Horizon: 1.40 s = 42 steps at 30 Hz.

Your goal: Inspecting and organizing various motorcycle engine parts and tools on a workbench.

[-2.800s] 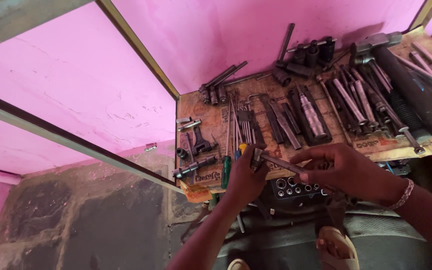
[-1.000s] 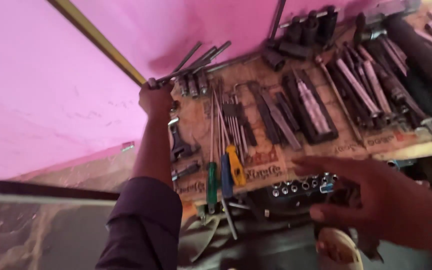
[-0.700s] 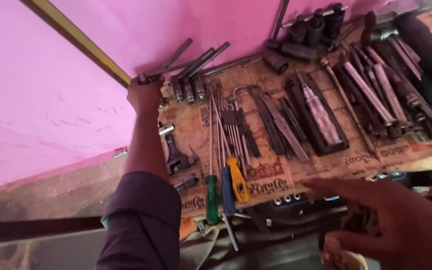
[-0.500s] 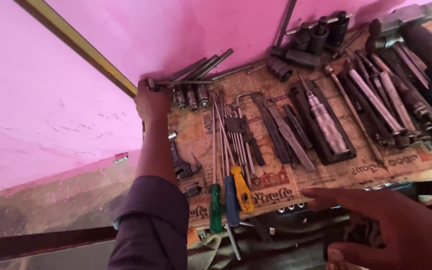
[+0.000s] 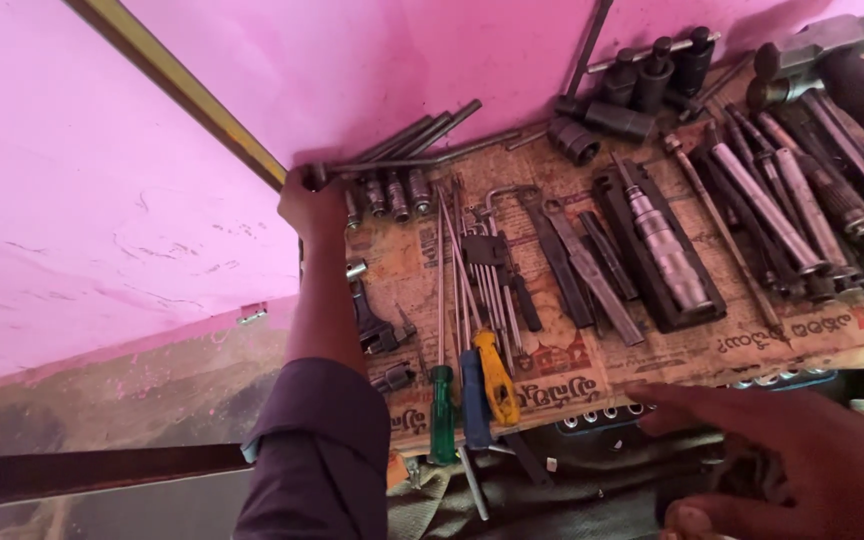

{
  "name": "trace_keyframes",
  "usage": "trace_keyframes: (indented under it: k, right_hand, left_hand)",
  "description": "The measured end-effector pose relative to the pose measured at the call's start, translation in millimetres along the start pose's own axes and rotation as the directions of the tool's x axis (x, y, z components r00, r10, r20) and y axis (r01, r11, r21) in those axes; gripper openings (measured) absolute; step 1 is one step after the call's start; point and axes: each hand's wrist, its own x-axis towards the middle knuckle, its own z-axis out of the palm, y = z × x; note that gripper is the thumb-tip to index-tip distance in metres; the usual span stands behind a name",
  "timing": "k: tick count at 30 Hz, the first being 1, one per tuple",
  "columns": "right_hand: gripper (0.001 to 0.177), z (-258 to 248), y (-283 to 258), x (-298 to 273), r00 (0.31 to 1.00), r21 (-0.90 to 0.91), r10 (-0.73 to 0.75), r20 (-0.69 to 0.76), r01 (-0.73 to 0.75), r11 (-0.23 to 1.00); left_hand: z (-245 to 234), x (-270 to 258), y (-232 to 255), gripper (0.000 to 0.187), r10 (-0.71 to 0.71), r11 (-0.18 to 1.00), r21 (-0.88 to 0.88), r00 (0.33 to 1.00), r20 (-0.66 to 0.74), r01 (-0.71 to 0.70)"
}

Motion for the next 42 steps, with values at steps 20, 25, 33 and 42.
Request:
trace_keyframes:
  k: [20,25,33,42]
  right_hand:
    - [0.092,-2,-36,4,0.859,-0.04,0.483,0.167,-0.484,0.874]
    - [0.087,-7,-56,9,0.859,-0.054,0.49,0.151,-0.488,0.871]
    - [0.094,-6,-28,14,0.889,-0.016,0.438,0.132,-0.44,0.898]
    - [0.101,-7,-25,17,0.98,-0.13,0.145,0.139,-0.127,0.983]
  left_hand:
    - [-1,18,-3,0.055,-0.227,0.935,0.288,0.973,0.035,0.208]
    - [4,26,15,0.046,-0.252,0.898,0.405,0.955,0.156,0.171]
    - [-24,27,20,0.041,-0.216,0.929,0.355,0.93,0.298,0.102]
    - [-42,-15,51,0.033,-0.117,0.961,0.254,0.993,-0.003,0.114]
